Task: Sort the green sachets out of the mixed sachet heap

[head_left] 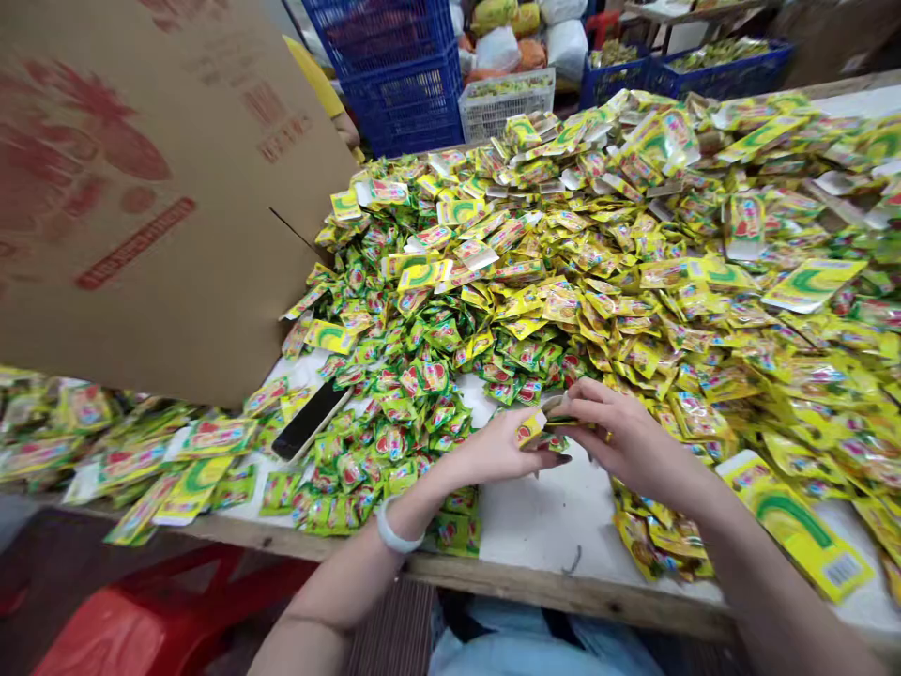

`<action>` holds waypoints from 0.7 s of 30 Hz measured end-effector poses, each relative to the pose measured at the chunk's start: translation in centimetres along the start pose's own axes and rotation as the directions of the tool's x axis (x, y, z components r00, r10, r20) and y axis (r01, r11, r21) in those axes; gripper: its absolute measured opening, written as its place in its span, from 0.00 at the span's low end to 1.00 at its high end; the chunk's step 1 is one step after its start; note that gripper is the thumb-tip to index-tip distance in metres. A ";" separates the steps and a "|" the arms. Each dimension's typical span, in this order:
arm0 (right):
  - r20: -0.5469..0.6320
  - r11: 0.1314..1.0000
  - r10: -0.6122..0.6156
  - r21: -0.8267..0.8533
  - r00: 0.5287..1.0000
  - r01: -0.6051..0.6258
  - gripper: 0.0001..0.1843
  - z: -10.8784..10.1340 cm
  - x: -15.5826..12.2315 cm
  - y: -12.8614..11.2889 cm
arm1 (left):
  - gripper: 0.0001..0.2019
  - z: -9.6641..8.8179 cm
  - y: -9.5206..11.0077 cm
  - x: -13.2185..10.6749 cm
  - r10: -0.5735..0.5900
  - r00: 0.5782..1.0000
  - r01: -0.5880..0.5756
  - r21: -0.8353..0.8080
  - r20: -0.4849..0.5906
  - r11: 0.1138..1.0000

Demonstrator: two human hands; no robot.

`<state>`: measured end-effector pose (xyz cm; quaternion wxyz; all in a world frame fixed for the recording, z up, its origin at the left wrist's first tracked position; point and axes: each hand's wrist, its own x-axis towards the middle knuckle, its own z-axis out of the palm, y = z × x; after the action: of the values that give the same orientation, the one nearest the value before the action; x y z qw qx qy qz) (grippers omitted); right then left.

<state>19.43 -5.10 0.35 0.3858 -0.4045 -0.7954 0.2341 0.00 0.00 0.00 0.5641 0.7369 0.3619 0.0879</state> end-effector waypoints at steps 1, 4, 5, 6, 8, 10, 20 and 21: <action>-0.002 0.995 0.041 0.094 0.999 -0.041 0.11 -0.2 -0.2 0.0 | 0.12 -0.1 0.1 0.0 0.019 1.000 -0.018 -0.044 0.019 0.999; -0.054 0.967 0.102 0.239 0.993 -0.087 0.10 -0.6 -0.5 0.2 | 0.13 -0.2 0.6 0.1 0.039 0.997 -0.029 -0.144 0.065 0.989; -0.108 0.965 0.114 0.249 0.988 -0.084 0.07 -0.5 -0.5 0.2 | 0.13 -0.2 0.7 0.1 0.030 0.996 -0.016 -0.171 0.079 0.985; -0.169 0.973 0.100 0.224 0.981 -0.060 0.04 -0.5 -0.5 0.2 | 0.12 -0.2 0.8 0.0 0.016 0.996 0.000 -0.185 0.088 0.983; -0.221 0.991 0.015 0.132 0.975 0.015 0.06 -0.3 -0.3 0.2 | 0.13 -0.1 0.9 -0.1 -0.002 0.994 0.023 -0.196 0.109 0.980; -0.138 0.992 -0.035 0.114 0.990 0.051 0.09 -0.3 -0.3 0.2 | 0.13 -0.1 0.9 -0.3 -0.005 0.991 0.034 -0.214 0.133 0.976; -0.247 0.995 -0.097 -0.059 0.964 0.085 0.17 -1.6 0.5 -1.6 | 0.28 -0.7 0.2 -0.1 0.213 0.973 -0.221 -0.091 -0.090 0.971; -0.392 0.982 -0.108 -0.184 0.914 0.037 0.16 -2.3 0.4 -1.3 | 0.30 -1.5 0.0 0.1 0.261 0.948 -0.253 0.070 -0.182 0.965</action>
<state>20.54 -5.41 2.77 0.5120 -0.4458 -0.7316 0.0621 -0.76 1.26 0.47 0.4936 0.7788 0.3169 0.2222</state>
